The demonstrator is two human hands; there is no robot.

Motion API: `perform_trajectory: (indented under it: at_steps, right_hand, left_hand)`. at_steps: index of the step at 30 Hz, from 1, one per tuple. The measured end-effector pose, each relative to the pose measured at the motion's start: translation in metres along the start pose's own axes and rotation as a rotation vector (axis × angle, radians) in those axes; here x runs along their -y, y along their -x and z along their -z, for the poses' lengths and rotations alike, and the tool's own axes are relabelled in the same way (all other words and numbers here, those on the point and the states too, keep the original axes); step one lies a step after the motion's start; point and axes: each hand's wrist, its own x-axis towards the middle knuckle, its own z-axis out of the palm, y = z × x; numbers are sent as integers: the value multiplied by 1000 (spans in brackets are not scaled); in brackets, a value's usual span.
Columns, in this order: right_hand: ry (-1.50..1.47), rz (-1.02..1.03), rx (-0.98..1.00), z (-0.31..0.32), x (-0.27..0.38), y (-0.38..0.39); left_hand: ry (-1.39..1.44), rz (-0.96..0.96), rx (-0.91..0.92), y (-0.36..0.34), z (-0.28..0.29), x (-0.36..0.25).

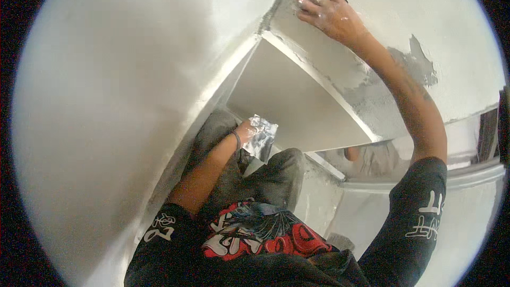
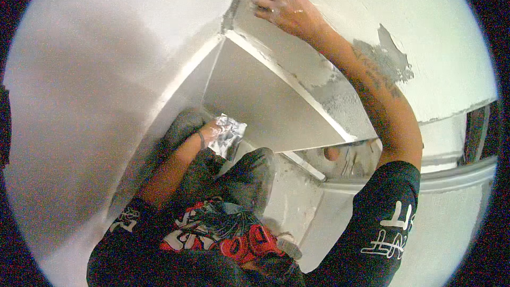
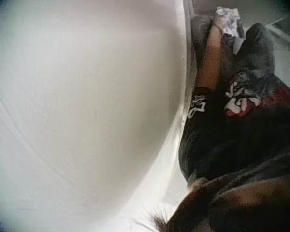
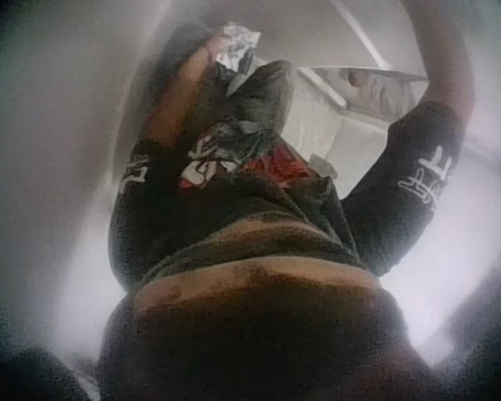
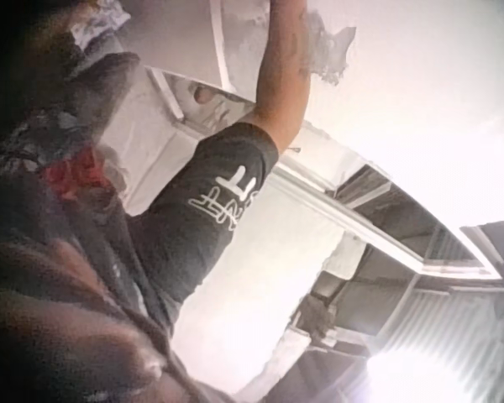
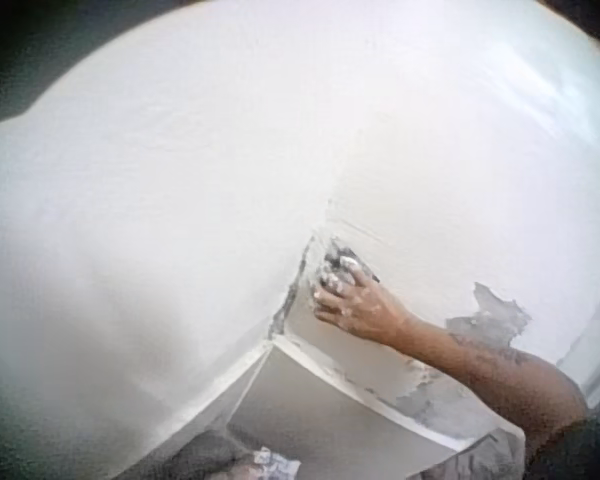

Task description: Applying joint compound to a corner and wall surface using putty knives and a hawk.

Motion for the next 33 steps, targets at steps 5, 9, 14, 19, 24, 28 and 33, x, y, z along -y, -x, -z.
perform_trajectory:
  at_steps: [5,9,14,19,24,28,33]
  right_hand:
    - [39,-28,102,36,-4,27]
    - [71,-44,206,40,1,106]
    - [50,-201,431,86,17,169]
    - [-8,-289,330,97,24,138]
    - [51,-34,119,44,17,44]
    - [38,-40,89,19,17,19]
    - [-4,1,122,20,15,-12]
  left_hand:
    - [103,14,-14,3,-1,-6]
    - [171,37,-78,5,-10,-14]
    - [345,95,-76,12,-7,-21]
    - [330,104,-79,13,-4,-17]
    - [171,98,-76,8,1,-4]
    - [216,121,-143,11,-24,-24]
    - [158,31,-150,1,3,15]
